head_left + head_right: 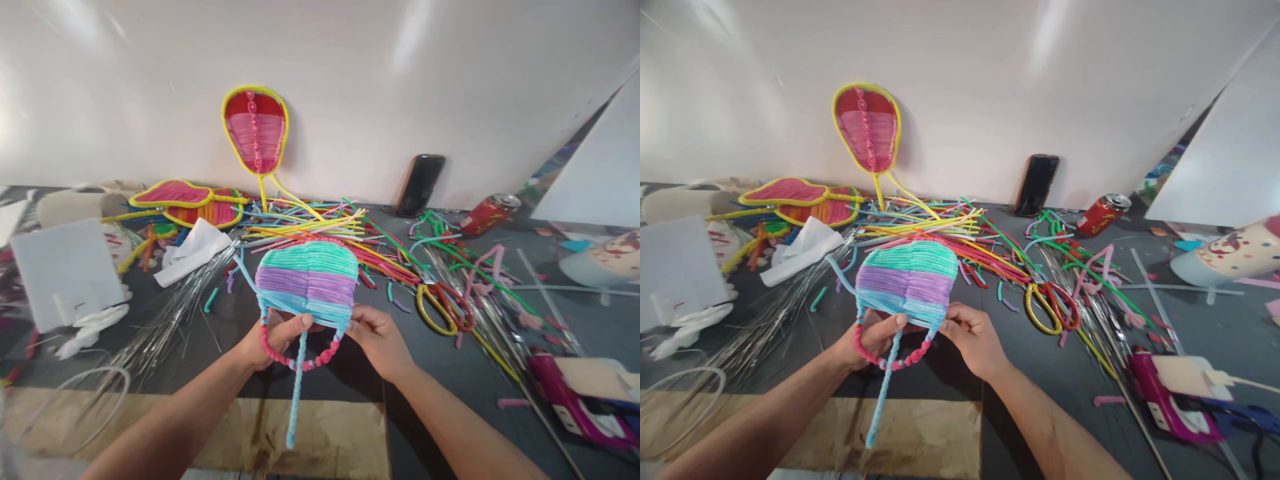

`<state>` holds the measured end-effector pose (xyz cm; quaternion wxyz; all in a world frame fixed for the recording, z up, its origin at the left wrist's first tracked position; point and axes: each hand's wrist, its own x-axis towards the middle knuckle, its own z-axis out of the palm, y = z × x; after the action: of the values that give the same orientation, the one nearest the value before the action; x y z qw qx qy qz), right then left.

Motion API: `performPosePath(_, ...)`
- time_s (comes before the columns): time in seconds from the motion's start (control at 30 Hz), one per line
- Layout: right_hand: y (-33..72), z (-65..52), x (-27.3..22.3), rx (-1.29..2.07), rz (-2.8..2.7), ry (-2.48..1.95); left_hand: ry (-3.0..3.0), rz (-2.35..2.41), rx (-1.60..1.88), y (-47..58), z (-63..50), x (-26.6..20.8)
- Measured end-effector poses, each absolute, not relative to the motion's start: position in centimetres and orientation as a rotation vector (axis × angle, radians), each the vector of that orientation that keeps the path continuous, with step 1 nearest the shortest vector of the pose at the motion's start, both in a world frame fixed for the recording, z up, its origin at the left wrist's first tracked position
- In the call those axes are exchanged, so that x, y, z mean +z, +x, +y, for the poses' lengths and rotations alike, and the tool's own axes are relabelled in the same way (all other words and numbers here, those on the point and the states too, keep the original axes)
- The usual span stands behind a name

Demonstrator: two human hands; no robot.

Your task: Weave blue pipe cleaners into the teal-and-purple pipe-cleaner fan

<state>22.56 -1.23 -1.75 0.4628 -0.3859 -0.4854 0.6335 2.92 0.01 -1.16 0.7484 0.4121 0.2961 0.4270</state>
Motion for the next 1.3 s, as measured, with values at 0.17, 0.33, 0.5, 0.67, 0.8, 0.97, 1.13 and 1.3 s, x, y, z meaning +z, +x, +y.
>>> performPosePath(0.17,22.5,-1.2,-2.9,1.689,-1.063,-0.946,1.078,0.708,0.994,2.9,0.4,-1.2)
performPosePath(0.33,22.2,-1.2,-2.2,1.812,-0.946,-0.839,1.219,0.827,0.933,2.7,0.2,-0.6)
performPosePath(0.5,22.4,-1.0,-1.5,1.896,-0.913,-0.768,1.202,0.899,0.982,2.7,0.1,-0.8)
performPosePath(0.67,22.3,-1.1,-1.5,1.899,-0.874,-0.875,1.163,0.896,0.957,2.7,0.3,-1.2)
performPosePath(0.8,21.9,-1.2,-1.5,1.896,-0.845,-0.899,1.111,0.879,0.981,2.6,0.1,-1.5)
performPosePath(0.97,21.9,-1.3,-1.5,1.946,-0.786,-0.907,1.012,0.777,0.983,2.6,0.1,-1.4)
performPosePath(1.13,22.2,-1.2,-1.4,1.981,-0.707,-0.869,0.828,0.645,0.904,2.3,0.3,-1.2)
performPosePath(1.3,22.5,-1.0,-1.3,1.976,-0.679,-0.856,0.688,0.593,0.830,1.8,0.3,-1.2)
